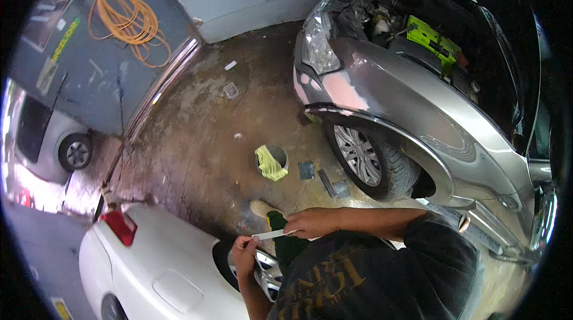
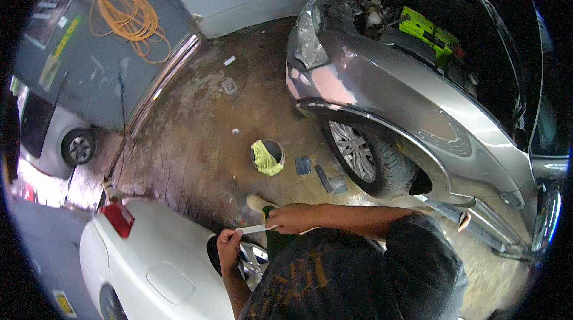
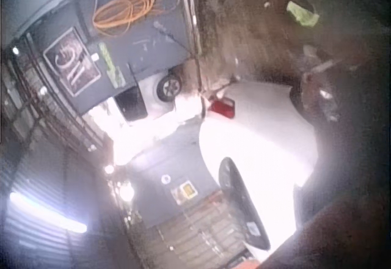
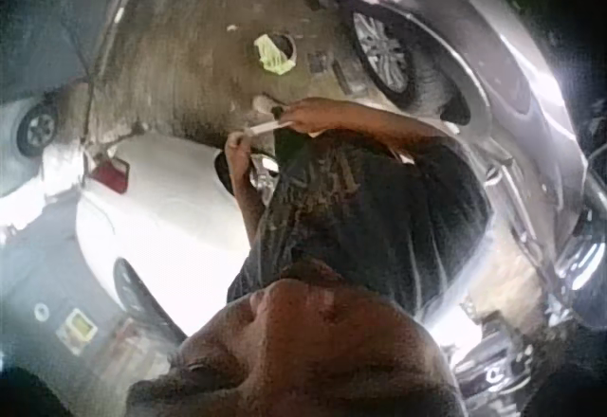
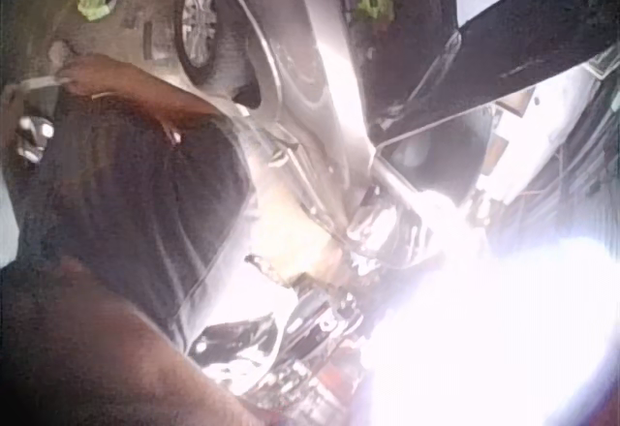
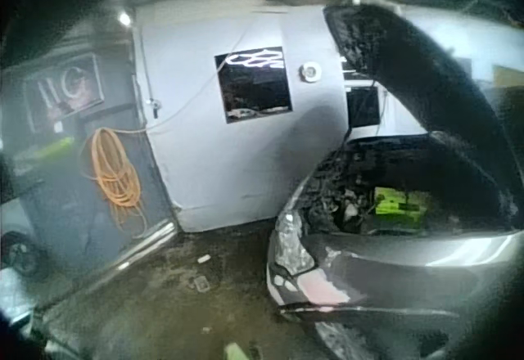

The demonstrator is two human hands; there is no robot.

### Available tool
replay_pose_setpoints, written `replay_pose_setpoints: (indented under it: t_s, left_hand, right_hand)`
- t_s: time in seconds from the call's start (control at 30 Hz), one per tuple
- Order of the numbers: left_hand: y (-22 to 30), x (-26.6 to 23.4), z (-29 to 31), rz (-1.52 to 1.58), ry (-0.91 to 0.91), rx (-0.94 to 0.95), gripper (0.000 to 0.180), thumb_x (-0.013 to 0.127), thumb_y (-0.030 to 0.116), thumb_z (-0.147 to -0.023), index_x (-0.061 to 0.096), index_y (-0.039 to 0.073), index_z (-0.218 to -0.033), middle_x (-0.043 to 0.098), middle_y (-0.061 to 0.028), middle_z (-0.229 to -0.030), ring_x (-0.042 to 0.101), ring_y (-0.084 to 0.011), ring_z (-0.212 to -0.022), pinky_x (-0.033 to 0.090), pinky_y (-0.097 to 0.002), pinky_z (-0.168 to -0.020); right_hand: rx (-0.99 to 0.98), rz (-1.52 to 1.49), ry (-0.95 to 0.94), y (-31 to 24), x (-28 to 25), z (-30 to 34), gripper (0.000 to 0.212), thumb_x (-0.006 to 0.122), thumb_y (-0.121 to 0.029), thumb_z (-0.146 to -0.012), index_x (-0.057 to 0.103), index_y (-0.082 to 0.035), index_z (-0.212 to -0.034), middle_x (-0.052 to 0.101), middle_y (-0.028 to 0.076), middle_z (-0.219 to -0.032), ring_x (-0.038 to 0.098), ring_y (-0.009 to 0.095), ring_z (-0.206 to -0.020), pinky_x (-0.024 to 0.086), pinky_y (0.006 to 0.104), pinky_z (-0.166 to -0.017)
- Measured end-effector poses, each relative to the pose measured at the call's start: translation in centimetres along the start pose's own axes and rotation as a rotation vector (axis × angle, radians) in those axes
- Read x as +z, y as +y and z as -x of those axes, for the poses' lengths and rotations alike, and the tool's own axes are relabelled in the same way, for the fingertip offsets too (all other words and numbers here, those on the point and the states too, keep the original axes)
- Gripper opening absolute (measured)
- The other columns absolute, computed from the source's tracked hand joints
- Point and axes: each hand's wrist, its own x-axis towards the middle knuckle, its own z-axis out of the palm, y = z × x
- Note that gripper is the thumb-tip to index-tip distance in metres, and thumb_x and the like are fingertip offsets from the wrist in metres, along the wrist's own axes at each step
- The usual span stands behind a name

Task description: The person sands a damaged area on the front bumper of a dark gray SUV using sandpaper. They walk through the garage, retrieve sandpaper, and repeatedly rub the sanded area, occasionally dipping the sandpaper into a bucket of water.

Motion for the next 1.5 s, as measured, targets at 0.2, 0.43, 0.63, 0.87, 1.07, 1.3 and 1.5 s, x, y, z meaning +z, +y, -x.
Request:
replay_pose_setpoints:
  t_s: [0.2,0.43,0.63,0.87,1.07,1.3,1.5]
  left_hand:
    - [13.0,-8.6,-22.5,-0.134,-0.158,0.158,0.017,0.071,0.013,-0.091,0.060,0.002,-0.086,0.055,0.0020,-0.073,0.048,-0.0076,-0.067,0.041,-0.0260,-0.063]
    - [23.4,-3.2,-38.6,-0.594,-0.684,0.418,0.018,0.072,0.015,-0.090,0.062,0.001,-0.086,0.055,0.0013,-0.066,0.047,-0.0070,-0.061,0.039,-0.0280,-0.055]
    - [26.7,6.2,-45.7,-0.729,-0.979,0.556,0.017,0.071,0.017,-0.089,0.063,0.002,-0.088,0.056,-0.0016,-0.066,0.050,-0.0094,-0.060,0.040,-0.0296,-0.056]
    - [33.4,16.8,-46.2,-0.654,-1.319,0.501,0.010,0.071,0.008,-0.090,0.062,0.003,-0.087,0.057,0.0042,-0.072,0.050,-0.0048,-0.066,0.039,-0.0232,-0.059]
    - [38.7,27.5,-43.5,-1.009,-1.321,0.896,0.016,0.075,0.012,-0.085,0.064,0.001,-0.083,0.058,0.0005,-0.065,0.049,-0.0059,-0.060,0.039,-0.0273,-0.054]
    - [40.2,42.5,-36.4,-1.106,-1.633,1.267,0.021,0.073,0.018,-0.086,0.063,-0.001,-0.085,0.064,-0.0074,-0.071,0.058,-0.0138,-0.067,0.047,-0.0325,-0.063]
    - [40.6,49.1,-36.1,-1.241,-1.846,1.571,0.026,0.075,0.022,-0.085,0.060,0.001,-0.087,0.066,-0.0142,-0.075,0.065,-0.0296,-0.070,0.049,-0.0391,-0.066]
  right_hand:
    - [0.215,0.195,0.497,0.7,-8.0,-16.0,0.033,0.062,-0.020,-0.095,0.060,-0.007,-0.125,0.060,0.016,-0.112,0.068,0.036,-0.089,0.057,0.0448,-0.075]
    - [0.694,0.127,0.639,1.0,-11.4,-21.0,0.024,0.058,-0.021,-0.095,0.068,-0.012,-0.115,0.064,0.017,-0.095,0.068,0.038,-0.085,0.055,0.0480,-0.077]
    - [0.875,0.130,0.936,2.6,-12.8,-20.7,0.026,0.058,-0.022,-0.095,0.070,-0.015,-0.117,0.068,0.017,-0.107,0.069,0.038,-0.088,0.057,0.0470,-0.077]
    - [1.077,0.216,1.267,3.2,-15.3,-19.0,0.042,0.059,-0.019,-0.092,0.060,-0.017,-0.133,0.063,0.019,-0.100,0.069,0.039,-0.075,0.057,0.0498,-0.064]
    - [1.248,0.211,1.595,5.9,-18.2,-18.0,0.052,0.055,-0.012,-0.091,0.051,-0.020,-0.142,0.059,0.020,-0.104,0.069,0.038,-0.073,0.057,0.0490,-0.064]
    - [1.448,0.155,1.982,10.2,-22.5,-15.5,0.059,0.052,-0.009,-0.091,0.041,-0.017,-0.149,0.058,0.018,-0.102,0.069,0.039,-0.076,0.057,0.0494,-0.065]
    - [1.534,0.123,2.187,15.6,-27.3,-16.4,0.061,0.054,-0.006,-0.089,0.043,-0.016,-0.148,0.059,0.019,-0.099,0.069,0.039,-0.076,0.057,0.0486,-0.066]
